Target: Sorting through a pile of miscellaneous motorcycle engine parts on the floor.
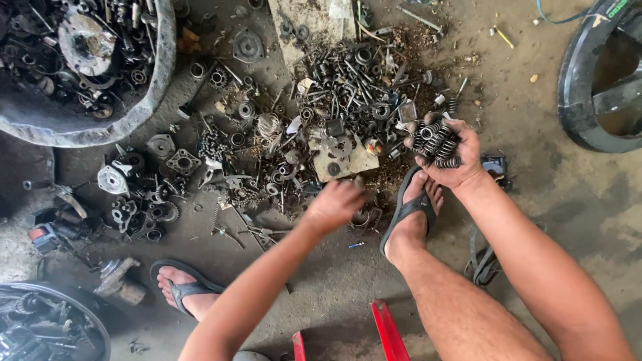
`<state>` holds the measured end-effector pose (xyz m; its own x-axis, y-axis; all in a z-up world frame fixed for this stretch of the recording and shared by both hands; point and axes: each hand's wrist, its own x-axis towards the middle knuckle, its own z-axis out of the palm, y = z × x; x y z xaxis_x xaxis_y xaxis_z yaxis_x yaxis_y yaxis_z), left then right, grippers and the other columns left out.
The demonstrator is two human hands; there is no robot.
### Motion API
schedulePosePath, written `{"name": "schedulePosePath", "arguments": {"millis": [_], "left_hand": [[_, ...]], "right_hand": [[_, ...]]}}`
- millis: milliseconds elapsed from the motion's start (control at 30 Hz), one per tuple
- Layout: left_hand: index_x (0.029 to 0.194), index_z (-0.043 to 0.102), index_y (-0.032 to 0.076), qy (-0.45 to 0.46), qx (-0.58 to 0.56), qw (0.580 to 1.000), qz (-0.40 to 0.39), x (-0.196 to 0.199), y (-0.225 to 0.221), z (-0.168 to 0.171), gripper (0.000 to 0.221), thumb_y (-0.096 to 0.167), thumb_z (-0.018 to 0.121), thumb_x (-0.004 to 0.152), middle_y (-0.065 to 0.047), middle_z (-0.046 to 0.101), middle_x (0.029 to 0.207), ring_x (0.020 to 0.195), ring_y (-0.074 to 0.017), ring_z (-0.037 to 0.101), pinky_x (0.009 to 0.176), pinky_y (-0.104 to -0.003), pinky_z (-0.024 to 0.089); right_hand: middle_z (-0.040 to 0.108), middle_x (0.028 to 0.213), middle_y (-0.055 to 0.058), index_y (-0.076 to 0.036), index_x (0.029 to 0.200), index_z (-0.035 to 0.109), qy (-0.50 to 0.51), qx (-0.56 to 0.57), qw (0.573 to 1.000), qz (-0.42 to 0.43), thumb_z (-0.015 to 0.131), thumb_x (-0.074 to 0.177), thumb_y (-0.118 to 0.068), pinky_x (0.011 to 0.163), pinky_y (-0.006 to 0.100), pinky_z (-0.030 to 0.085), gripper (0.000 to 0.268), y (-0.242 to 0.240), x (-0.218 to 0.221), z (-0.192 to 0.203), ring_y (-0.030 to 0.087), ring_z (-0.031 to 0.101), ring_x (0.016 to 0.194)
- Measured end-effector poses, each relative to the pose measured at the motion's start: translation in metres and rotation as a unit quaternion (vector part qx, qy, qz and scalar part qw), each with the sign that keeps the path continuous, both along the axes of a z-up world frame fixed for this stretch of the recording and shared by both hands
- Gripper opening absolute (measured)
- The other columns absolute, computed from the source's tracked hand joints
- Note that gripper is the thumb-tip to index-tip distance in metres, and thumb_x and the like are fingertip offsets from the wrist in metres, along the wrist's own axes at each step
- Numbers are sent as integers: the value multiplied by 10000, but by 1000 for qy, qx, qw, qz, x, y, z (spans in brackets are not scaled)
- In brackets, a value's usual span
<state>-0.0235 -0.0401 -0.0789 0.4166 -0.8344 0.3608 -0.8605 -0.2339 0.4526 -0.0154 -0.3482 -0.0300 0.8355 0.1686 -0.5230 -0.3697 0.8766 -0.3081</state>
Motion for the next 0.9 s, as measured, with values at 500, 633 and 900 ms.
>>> {"name": "schedulePosePath", "arguments": {"millis": [500, 633, 900], "left_hand": [[1181, 571, 146, 88, 211, 968, 98, -13, 43, -70, 257, 138, 554, 924, -100, 628, 1093, 1009, -277, 672, 777, -337, 592], [1327, 497, 202, 56, 294, 950, 85, 22, 51, -40, 389, 105, 512, 950, -31, 688, 1050, 749, -186, 753, 633, -323, 618], [1261, 588, 225, 60, 223, 966, 117, 37, 52, -38, 335, 204, 588, 926, -58, 643, 1096, 759, -218, 735, 551, -323, 612]], "right_hand": [[678, 1110, 218, -57, 1113, 689, 84, -5, 996, -6, 599, 886, -335, 541, 444, 654, 370, 1, -31, -1, 373, 714, 900], [720, 937, 222, -68, 1071, 702, 148, 4, 989, -5, 603, 861, -320, 489, 506, 619, 342, 7, -57, -8, 398, 718, 776], [731, 895, 211, -13, 1066, 679, 201, 10, 977, 76, 602, 874, -249, 393, 514, 618, 314, 38, -95, -25, 381, 738, 754]]}}
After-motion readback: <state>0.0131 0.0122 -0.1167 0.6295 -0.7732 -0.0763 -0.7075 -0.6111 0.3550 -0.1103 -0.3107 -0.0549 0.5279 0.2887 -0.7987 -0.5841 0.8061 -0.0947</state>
